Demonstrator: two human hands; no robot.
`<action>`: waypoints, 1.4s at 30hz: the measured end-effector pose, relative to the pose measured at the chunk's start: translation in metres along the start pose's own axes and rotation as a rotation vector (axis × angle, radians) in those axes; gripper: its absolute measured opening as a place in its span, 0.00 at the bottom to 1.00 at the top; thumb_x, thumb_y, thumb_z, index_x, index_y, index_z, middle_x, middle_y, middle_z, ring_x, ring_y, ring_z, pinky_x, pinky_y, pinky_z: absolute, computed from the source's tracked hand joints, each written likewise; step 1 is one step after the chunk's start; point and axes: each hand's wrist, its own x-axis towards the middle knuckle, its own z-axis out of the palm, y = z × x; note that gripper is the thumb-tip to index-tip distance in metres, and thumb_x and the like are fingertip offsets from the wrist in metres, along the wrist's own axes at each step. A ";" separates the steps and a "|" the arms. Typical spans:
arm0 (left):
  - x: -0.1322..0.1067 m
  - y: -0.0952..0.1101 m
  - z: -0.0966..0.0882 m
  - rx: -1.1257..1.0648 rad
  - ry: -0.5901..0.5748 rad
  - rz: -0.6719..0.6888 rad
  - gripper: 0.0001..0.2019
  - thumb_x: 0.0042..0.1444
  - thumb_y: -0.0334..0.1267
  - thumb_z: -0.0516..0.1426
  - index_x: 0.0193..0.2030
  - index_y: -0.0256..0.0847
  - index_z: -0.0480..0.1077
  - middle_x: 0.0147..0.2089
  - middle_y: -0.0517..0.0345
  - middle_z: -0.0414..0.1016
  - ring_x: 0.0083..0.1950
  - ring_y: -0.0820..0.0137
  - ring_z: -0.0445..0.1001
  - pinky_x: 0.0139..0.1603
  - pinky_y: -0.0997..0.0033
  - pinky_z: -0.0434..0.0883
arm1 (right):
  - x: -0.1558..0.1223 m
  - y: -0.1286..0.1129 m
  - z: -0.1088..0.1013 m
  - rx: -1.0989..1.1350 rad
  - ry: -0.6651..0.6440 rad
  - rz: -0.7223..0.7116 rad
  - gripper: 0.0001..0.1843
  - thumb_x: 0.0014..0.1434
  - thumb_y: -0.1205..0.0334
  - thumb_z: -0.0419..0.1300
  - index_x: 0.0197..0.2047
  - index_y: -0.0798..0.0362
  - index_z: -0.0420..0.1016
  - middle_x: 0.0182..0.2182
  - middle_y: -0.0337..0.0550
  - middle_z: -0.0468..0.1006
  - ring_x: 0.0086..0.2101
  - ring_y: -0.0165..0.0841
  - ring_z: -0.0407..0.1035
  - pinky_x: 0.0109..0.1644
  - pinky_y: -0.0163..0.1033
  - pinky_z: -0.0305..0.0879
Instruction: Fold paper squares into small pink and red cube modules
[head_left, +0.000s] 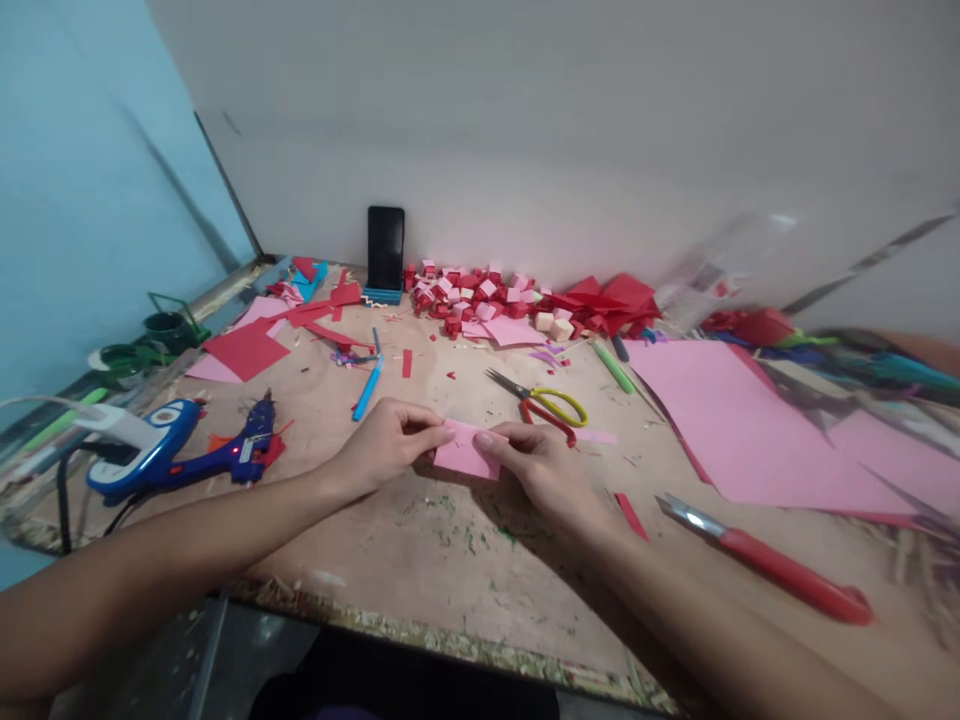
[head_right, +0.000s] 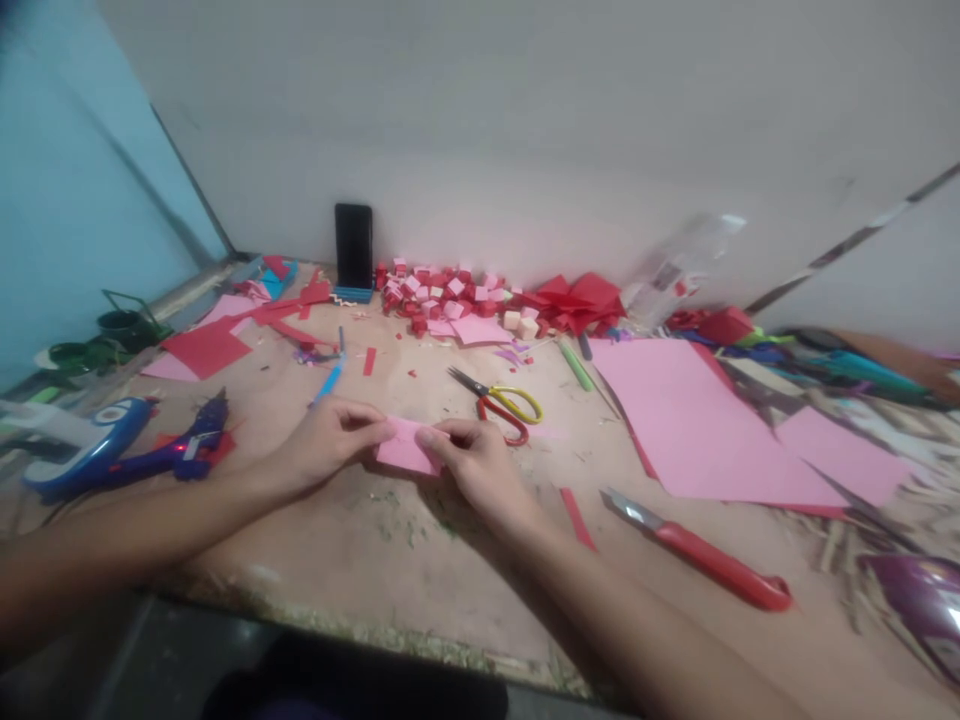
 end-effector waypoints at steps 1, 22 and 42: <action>0.000 0.001 0.000 0.014 0.003 0.001 0.13 0.56 0.42 0.62 0.25 0.35 0.76 0.24 0.61 0.71 0.27 0.74 0.65 0.29 0.75 0.61 | 0.000 -0.001 0.000 -0.004 -0.002 -0.006 0.17 0.58 0.52 0.65 0.23 0.55 0.79 0.20 0.42 0.70 0.23 0.30 0.58 0.24 0.37 0.48; -0.002 0.004 -0.003 0.020 0.048 0.167 0.07 0.56 0.32 0.60 0.37 0.36 0.81 0.37 0.53 0.84 0.38 0.67 0.79 0.40 0.72 0.73 | 0.002 0.000 -0.004 0.112 -0.054 0.054 0.17 0.55 0.50 0.69 0.24 0.56 0.79 0.19 0.41 0.69 0.21 0.29 0.58 0.22 0.36 0.49; 0.001 -0.004 -0.004 -0.182 -0.078 -0.064 0.17 0.59 0.48 0.60 0.27 0.34 0.74 0.21 0.60 0.71 0.21 0.74 0.70 0.22 0.77 0.67 | 0.001 0.002 -0.001 0.055 -0.051 0.036 0.16 0.56 0.53 0.67 0.24 0.55 0.80 0.18 0.41 0.69 0.21 0.28 0.56 0.22 0.36 0.46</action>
